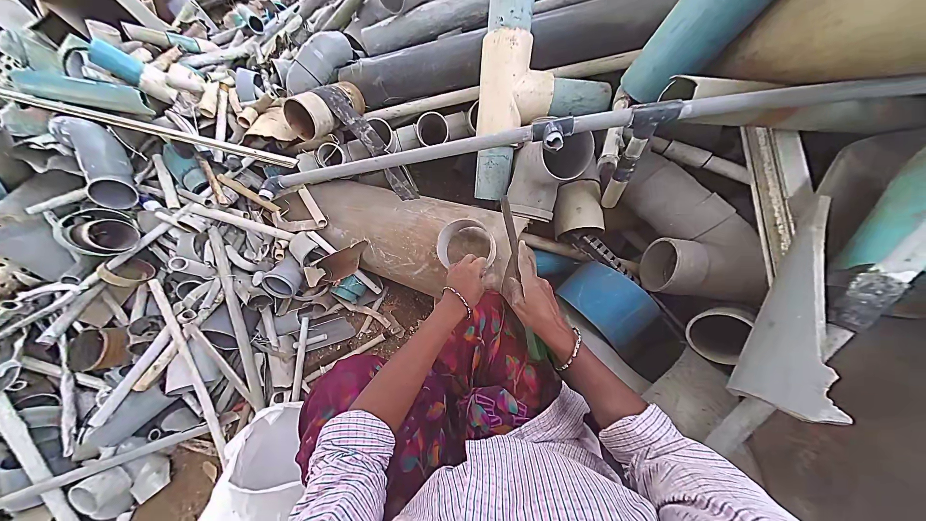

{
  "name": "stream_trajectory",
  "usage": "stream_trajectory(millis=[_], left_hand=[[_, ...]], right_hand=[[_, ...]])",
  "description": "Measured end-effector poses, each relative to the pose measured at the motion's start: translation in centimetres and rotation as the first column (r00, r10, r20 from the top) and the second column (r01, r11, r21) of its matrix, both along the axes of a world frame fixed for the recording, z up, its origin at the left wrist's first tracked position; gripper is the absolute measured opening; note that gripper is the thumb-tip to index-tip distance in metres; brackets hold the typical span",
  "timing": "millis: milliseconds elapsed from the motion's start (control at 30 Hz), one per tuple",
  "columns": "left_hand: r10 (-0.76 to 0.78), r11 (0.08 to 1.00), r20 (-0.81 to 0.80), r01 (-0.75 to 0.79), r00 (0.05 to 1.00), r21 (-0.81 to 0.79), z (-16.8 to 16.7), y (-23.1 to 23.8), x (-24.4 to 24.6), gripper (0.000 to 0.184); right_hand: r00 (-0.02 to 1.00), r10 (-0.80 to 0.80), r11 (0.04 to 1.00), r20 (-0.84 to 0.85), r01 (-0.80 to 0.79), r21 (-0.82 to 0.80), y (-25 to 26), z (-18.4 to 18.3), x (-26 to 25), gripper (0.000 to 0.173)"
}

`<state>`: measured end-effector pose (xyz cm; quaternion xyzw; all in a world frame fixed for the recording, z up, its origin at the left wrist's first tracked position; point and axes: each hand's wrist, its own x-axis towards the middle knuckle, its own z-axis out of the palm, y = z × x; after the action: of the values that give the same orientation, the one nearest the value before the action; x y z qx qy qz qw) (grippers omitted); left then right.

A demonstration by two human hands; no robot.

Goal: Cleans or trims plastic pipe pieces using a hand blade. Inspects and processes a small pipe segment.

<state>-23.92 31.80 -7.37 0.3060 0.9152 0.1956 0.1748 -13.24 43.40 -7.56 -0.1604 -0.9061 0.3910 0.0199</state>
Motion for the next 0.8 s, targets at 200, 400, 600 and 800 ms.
stream_trajectory(millis=[200, 400, 600, 800], left_hand=[[0.004, 1.000, -0.003, -0.004, 1.000, 0.016, 0.5, -0.1, 0.1, 0.031], [-0.005, 0.999, 0.016, 0.005, 1.000, 0.043, 0.2, -0.2, 0.8, 0.031], [-0.002, 0.996, 0.006, 0.001, 1.000, 0.088, -0.1, -0.4, 0.4, 0.027], [-0.022, 0.999, 0.141, 0.018, 0.990, 0.028, 1.0, 0.0, 0.7, 0.033]], right_hand=[[0.971, 0.090, 0.995, 0.222, -0.076, -0.070, 0.6, 0.7, -1.0, 0.069], [0.956, 0.124, 0.991, 0.264, -0.109, -0.071, 0.4, 0.3, -0.6, 0.069], [0.991, 0.051, 0.994, 0.121, -0.039, -0.097, -0.1, 0.3, -0.6, 0.069], [1.000, -0.030, 1.000, -0.006, 0.030, -0.006, 0.4, 0.5, 0.8, 0.062]])
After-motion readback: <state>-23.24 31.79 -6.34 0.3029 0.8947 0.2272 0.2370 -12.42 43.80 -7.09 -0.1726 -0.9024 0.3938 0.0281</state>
